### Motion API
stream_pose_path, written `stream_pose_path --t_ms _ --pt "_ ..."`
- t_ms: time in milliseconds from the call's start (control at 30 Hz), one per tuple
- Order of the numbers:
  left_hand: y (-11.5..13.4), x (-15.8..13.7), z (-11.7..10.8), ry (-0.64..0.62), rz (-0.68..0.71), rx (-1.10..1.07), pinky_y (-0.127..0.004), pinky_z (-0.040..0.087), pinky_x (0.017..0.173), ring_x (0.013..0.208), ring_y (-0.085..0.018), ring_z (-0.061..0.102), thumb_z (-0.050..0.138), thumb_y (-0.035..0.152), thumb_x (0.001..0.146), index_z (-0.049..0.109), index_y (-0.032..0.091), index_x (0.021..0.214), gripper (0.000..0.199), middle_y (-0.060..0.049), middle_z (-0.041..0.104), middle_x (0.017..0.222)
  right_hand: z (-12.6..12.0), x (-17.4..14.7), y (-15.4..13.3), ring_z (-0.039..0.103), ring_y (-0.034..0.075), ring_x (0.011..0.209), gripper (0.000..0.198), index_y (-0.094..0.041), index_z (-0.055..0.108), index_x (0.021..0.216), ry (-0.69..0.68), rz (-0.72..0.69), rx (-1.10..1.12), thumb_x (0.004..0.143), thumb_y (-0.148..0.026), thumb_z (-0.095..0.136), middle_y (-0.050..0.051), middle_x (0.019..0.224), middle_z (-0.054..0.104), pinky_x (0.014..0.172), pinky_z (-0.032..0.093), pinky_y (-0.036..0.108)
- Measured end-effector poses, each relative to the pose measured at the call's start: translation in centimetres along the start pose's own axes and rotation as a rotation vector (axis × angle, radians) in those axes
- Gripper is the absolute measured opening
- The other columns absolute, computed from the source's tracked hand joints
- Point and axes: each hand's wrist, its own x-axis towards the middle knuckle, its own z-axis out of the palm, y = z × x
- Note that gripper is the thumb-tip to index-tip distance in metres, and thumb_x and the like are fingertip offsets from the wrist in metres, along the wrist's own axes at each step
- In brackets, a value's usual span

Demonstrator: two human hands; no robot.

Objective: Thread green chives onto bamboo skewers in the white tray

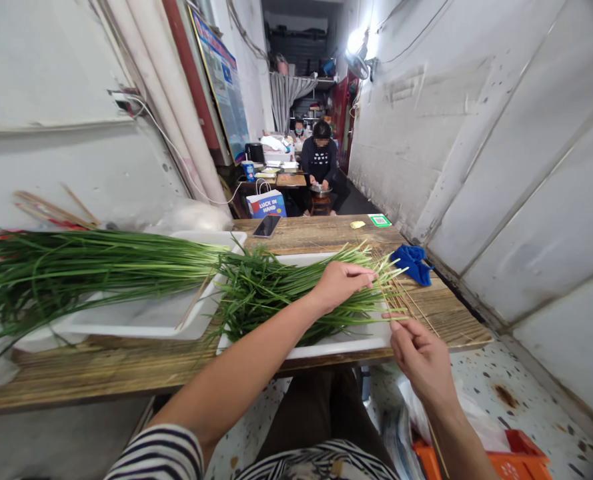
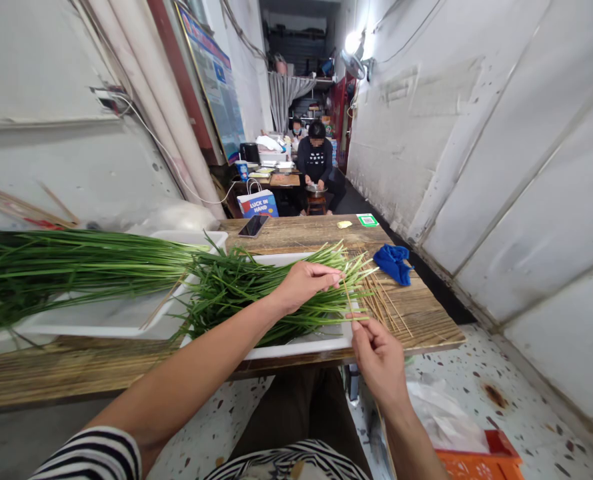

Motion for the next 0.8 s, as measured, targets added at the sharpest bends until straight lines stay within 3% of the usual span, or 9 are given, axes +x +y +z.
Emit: stream_pose_path --t_ms 300,600,800 --pt "-0.2 0.0 0.0 -0.003 0.033 0.055 -0.022 0.045 0.063 0.066 -0.012 0.059 0.062 0.028 0.073 0.075 0.011 0.081 0.023 -0.007 0.073 0.080 -0.2 0.0 0.1 0.025 0.007 0.042 0.030 -0.014 0.061 0.099 -0.003 -0.032 -0.041 0.087 -0.041 0.057 -0.008 0.049 0.032 0.039 0.014 0.021" --pt "0.1 -0.2 -0.1 -0.030 0.046 0.105 -0.024 0.048 0.071 0.073 -0.015 0.064 0.060 0.026 0.074 0.074 0.012 0.069 0.020 -0.007 0.073 0.078 -0.1 -0.1 -0.2 0.027 0.007 0.042 0.030 -0.015 0.061 0.101 -0.003 -0.027 -0.041 0.087 -0.041 0.058 -0.008 0.048 0.033 0.039 0.017 0.020" --pt "-0.5 -0.3 -0.1 -0.175 0.154 0.260 -0.023 0.049 0.076 0.083 -0.017 0.067 0.060 0.025 0.076 0.075 0.013 0.080 0.019 -0.007 0.074 0.088 0.2 0.0 -0.9 0.030 0.006 0.038 0.027 -0.016 0.058 0.083 0.033 -0.025 -0.050 0.084 -0.043 0.060 -0.008 0.045 0.038 0.036 0.021 0.018"
